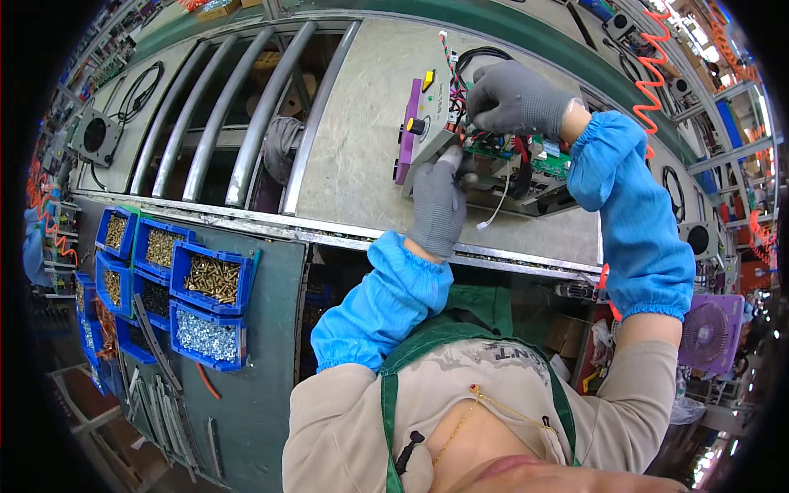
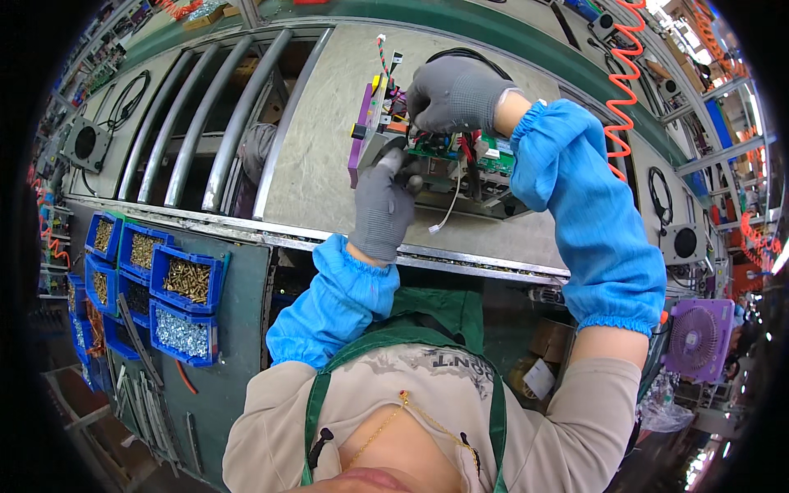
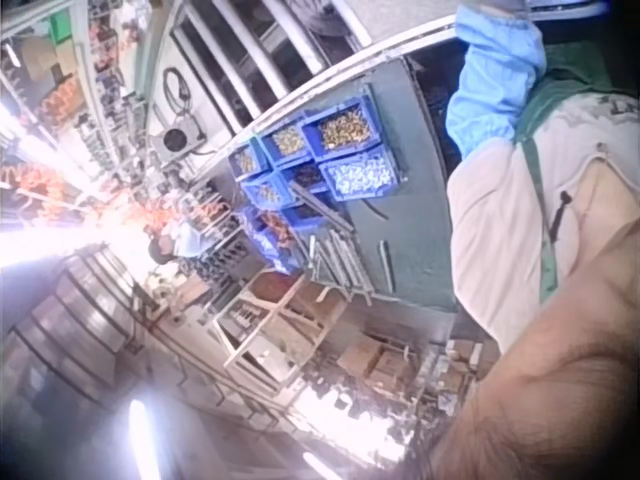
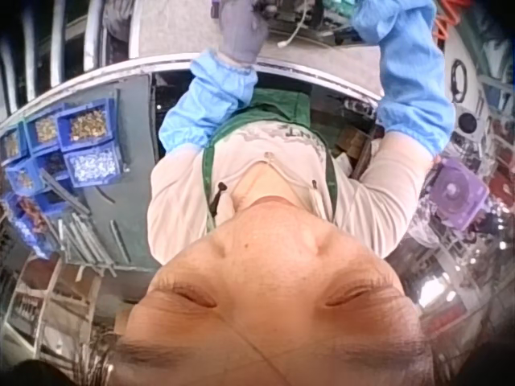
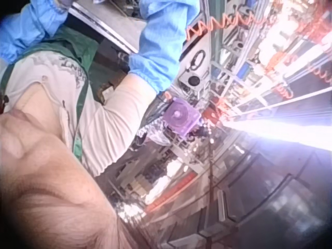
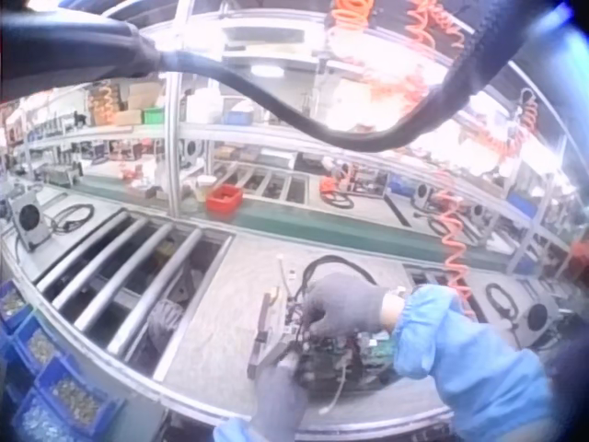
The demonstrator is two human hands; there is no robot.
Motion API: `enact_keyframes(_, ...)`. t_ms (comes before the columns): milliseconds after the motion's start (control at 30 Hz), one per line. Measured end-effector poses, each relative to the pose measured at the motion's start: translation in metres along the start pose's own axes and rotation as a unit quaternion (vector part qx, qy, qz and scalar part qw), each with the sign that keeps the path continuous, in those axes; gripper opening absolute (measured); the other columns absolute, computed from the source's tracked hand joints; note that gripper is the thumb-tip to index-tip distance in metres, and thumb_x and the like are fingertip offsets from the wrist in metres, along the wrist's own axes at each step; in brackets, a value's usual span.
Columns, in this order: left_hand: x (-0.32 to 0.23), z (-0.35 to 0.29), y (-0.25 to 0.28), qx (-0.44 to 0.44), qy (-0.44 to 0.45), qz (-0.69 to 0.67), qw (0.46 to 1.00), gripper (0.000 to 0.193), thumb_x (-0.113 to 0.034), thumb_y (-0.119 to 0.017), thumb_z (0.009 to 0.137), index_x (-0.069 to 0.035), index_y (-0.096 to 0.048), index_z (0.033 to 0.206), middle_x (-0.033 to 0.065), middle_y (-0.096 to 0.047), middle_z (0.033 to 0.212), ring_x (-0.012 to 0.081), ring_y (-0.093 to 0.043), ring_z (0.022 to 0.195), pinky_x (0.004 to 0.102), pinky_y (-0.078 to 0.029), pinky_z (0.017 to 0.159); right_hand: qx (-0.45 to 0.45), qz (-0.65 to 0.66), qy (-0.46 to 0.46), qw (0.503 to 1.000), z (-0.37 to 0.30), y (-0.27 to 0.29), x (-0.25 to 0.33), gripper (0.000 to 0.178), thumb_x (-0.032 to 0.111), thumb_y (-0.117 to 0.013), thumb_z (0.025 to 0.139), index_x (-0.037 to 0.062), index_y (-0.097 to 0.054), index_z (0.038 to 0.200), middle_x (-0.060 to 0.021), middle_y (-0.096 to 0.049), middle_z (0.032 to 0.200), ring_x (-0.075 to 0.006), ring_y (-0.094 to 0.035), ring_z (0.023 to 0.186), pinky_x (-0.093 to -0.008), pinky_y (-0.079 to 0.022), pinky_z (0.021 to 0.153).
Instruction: The person secures screws into an electronic power module using a pneumatic screwdriver.
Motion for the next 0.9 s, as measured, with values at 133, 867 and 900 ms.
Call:
enact_keyframes(133, 0.0, 0.001, 0.0, 0.048, 0.015, -0.039, 0.998, 0.026, -0.015, -0.047, 0.093, -0.005, -0.055, 0.115, 0.005, -0.06, 0.107, 0.0156, -0.06, 0.092, 0.0265, -0.048, 0.07, 0.021, -0.061, -0.021, 0.998, 0.005, 0.001, 0.005, 0.024, 0.017, -0.064, 0.07, 0.0052, -0.071, 0.089, -0.0151, -0.065, 0.083, -0.0291, -0.063, 0.076, -0.0364, -0.05, 0.071)
enact_keyframes(867, 0.0, 0.004, 0.016, 0.08, 0.032, -0.092, 0.992, 0.027, -0.005, -0.048, 0.089, 0.0, -0.056, 0.114, 0.0103, -0.06, 0.107, 0.0176, -0.059, 0.09, 0.0275, -0.051, 0.074, -0.216, 0.061, 0.01, 0.975, -0.012, 0.004, 0.01, 0.019, 0.016, -0.062, 0.079, 0.0009, -0.068, 0.088, -0.0142, -0.064, 0.084, -0.0253, -0.064, 0.076, -0.0347, -0.051, 0.07)
enact_keyframes(900, 0.0, 0.004, 0.013, 0.081, 0.031, -0.091, 0.992, 0.027, -0.005, -0.048, 0.089, 0.0, -0.056, 0.114, 0.0103, -0.06, 0.107, 0.0176, -0.059, 0.09, 0.0275, -0.051, 0.074, -0.311, 0.115, 0.011, 0.943, -0.013, 0.007, -0.003, 0.02, 0.013, -0.063, 0.08, 0.0058, -0.066, 0.099, -0.0095, -0.063, 0.083, -0.0197, -0.062, 0.075, -0.032, -0.051, 0.069)
Point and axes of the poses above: each hand's wrist, its own z-axis towards the middle knuckle, its own y-axis out of the back of the hand, x = y × z, the point moved 2 cm from there along z, towards the middle knuckle
